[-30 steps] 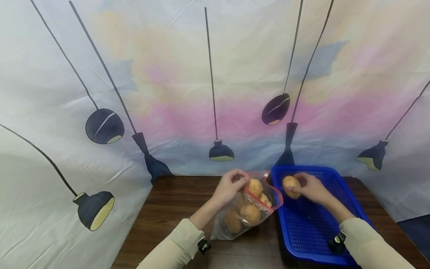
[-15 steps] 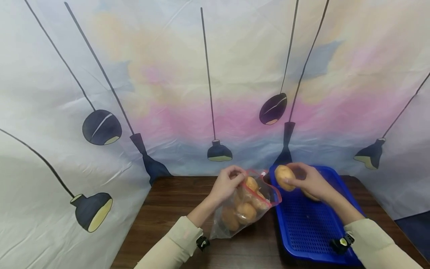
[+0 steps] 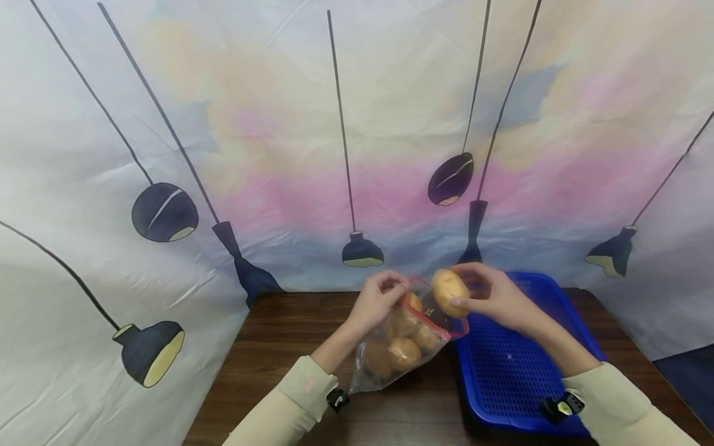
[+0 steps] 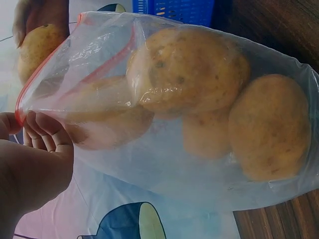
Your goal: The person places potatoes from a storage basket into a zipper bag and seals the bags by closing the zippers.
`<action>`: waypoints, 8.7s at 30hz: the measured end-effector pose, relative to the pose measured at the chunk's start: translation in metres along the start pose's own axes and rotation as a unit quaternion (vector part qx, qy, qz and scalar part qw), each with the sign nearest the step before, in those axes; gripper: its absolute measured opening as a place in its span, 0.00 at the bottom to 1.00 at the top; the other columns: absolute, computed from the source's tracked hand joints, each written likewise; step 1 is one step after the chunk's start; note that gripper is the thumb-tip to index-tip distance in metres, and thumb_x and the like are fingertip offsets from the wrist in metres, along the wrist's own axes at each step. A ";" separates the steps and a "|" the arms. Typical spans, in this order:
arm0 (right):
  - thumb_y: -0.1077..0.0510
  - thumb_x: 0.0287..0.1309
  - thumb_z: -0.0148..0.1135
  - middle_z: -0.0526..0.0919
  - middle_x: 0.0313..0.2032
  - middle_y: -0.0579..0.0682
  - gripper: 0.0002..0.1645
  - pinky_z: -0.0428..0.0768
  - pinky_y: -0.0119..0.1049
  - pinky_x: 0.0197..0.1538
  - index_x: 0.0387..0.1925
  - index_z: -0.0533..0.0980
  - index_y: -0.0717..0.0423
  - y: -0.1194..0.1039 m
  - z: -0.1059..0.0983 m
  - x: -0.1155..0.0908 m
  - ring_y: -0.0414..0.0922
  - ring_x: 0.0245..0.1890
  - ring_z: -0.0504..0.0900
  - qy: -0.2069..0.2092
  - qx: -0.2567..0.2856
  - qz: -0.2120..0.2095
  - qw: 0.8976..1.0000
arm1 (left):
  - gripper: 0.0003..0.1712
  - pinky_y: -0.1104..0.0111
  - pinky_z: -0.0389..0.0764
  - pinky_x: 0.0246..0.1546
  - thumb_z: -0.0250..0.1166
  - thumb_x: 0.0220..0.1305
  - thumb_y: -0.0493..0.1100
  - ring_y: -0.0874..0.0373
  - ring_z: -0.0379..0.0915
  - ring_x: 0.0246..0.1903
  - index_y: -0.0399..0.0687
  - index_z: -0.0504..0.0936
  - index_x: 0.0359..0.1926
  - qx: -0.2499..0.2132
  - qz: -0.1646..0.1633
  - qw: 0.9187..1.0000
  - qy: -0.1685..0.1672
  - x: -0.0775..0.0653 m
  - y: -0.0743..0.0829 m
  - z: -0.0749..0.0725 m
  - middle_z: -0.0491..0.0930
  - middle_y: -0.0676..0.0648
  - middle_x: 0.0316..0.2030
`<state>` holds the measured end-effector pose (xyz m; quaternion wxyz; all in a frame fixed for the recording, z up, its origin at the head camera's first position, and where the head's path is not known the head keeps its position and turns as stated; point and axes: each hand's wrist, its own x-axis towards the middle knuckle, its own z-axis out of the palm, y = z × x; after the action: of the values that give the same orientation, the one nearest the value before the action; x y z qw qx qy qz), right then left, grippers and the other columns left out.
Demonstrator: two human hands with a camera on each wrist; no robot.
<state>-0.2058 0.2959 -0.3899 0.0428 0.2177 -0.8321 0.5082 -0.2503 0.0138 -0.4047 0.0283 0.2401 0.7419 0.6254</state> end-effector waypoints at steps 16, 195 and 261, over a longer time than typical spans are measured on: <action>0.55 0.65 0.75 0.79 0.63 0.56 0.36 0.85 0.52 0.57 0.70 0.72 0.53 -0.003 0.016 0.004 0.57 0.59 0.83 -0.035 -0.009 -0.038 0.999 | 0.11 0.64 0.87 0.36 0.63 0.76 0.39 0.60 0.80 0.29 0.34 0.84 0.49 -0.014 0.008 1.000 0.003 0.000 0.004 -0.008 0.85 0.40 0.34; 0.49 0.60 0.80 0.82 0.59 0.48 0.34 0.82 0.58 0.62 0.66 0.78 0.49 -0.016 0.033 0.008 0.52 0.59 0.83 -0.006 -0.070 -0.069 0.995 | 0.17 0.65 0.86 0.38 0.62 0.78 0.41 0.59 0.79 0.33 0.28 0.81 0.54 -0.077 -0.021 0.997 -0.003 -0.001 0.007 -0.015 0.79 0.47 0.34; 0.62 0.71 0.65 0.83 0.29 0.49 0.03 0.82 0.40 0.30 0.39 0.81 0.58 0.041 0.031 -0.020 0.48 0.29 0.82 -0.027 -0.059 0.123 0.990 | 0.13 0.63 0.87 0.39 0.63 0.78 0.40 0.59 0.78 0.31 0.34 0.83 0.52 -0.086 -0.036 0.996 0.010 0.001 0.002 -0.018 0.80 0.48 0.34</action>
<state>-0.1999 0.2910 -0.4441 -0.0297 0.1241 -0.8820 0.4537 -0.2563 -0.0022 -0.3987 0.0639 0.2033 0.6940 0.6877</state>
